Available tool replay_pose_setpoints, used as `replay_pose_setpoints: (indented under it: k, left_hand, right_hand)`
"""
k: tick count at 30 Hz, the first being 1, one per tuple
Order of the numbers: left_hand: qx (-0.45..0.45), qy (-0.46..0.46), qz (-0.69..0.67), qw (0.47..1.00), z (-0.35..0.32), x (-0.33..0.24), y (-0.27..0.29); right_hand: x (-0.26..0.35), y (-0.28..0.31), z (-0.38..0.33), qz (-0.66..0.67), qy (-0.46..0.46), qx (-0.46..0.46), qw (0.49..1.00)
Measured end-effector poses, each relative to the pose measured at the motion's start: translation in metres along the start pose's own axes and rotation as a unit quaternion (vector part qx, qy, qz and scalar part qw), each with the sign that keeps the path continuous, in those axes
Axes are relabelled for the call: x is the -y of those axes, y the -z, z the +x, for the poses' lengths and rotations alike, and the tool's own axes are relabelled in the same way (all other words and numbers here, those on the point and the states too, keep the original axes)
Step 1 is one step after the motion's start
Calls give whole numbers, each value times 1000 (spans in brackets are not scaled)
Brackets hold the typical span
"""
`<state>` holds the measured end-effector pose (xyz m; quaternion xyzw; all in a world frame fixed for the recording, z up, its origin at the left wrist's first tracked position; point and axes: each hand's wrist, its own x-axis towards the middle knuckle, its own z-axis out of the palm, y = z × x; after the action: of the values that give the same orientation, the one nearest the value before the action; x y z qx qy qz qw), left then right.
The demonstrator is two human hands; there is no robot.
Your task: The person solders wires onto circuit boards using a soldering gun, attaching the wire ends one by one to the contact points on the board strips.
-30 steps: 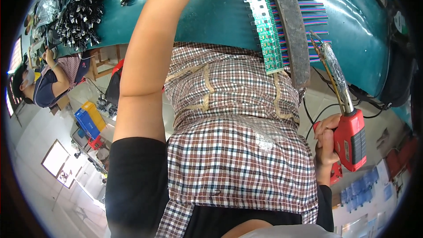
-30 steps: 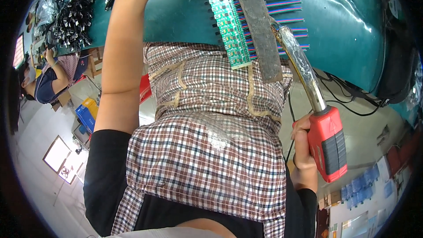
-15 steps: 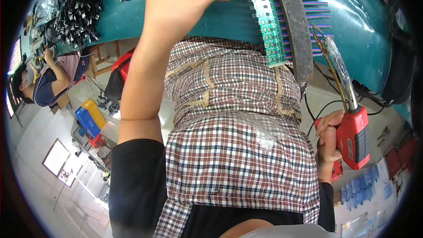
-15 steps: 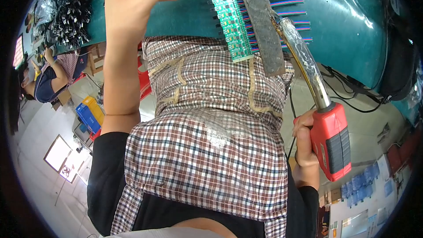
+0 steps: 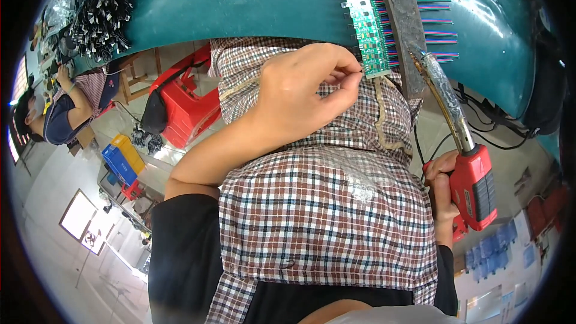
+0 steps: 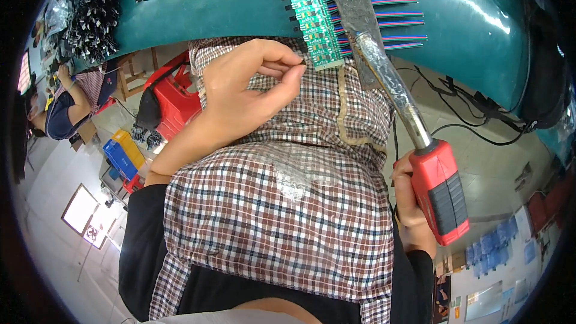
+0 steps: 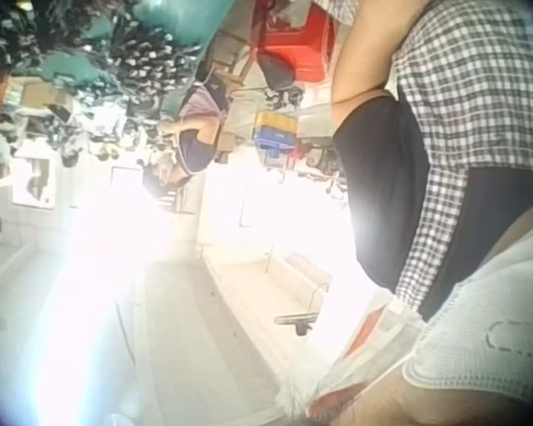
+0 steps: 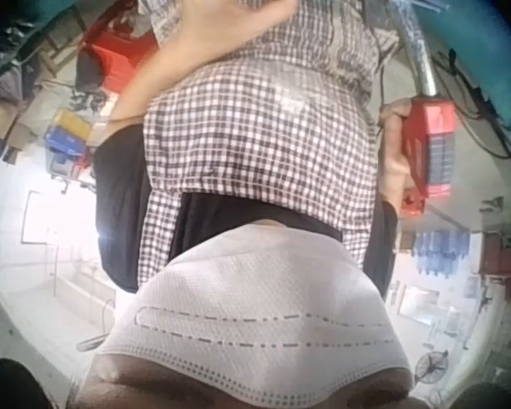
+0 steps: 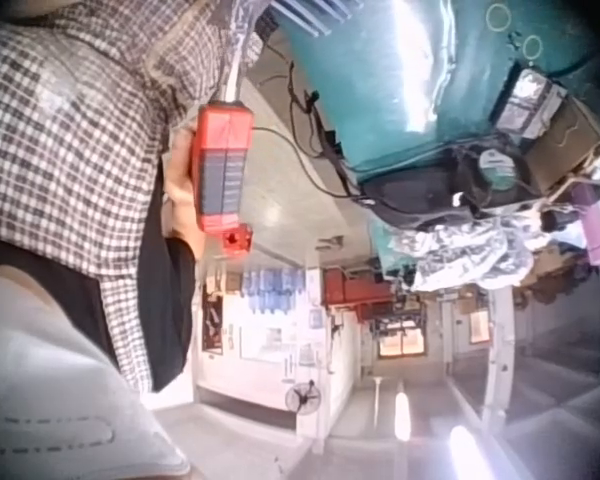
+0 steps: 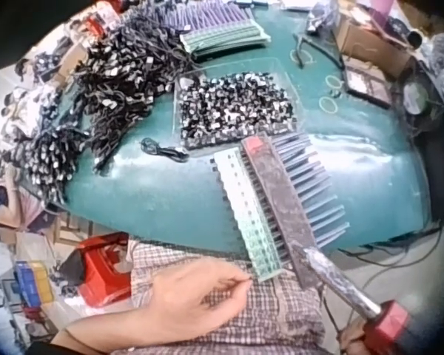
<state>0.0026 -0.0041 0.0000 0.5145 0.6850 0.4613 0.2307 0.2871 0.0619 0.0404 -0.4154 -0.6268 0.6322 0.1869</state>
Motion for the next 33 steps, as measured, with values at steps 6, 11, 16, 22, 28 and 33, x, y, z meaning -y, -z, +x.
replay_pose_setpoints:
  k: [6, 11, 16, 22, 28, 33]
  left_hand:
    - [34, -13, 30, 999, -3, 2, -2]
    - [22, -17, 46, 999, -5, 2, -7]
    - [26, -23, 53, 998, -4, 4, -7]
    - [22, -30, 65, 997, -5, 5, -8]
    - [20, -22, 62, 998, -5, 4, -9]
    - [17, -18, 67, 997, -5, 3, -10]
  right_hand:
    - [-5, 16, -24, -144, -120, 4, 982]
    - [-21, 16, -32, -206, -57, -7, 977]
    - [-24, 9, -26, -151, -60, -21, 987]
    - [-16, 11, -11, -177, -18, 23, 984]
    - [-38, 13, -28, -150, -27, -4, 988]
    - [-40, 15, -28, -146, -25, 5, 989]
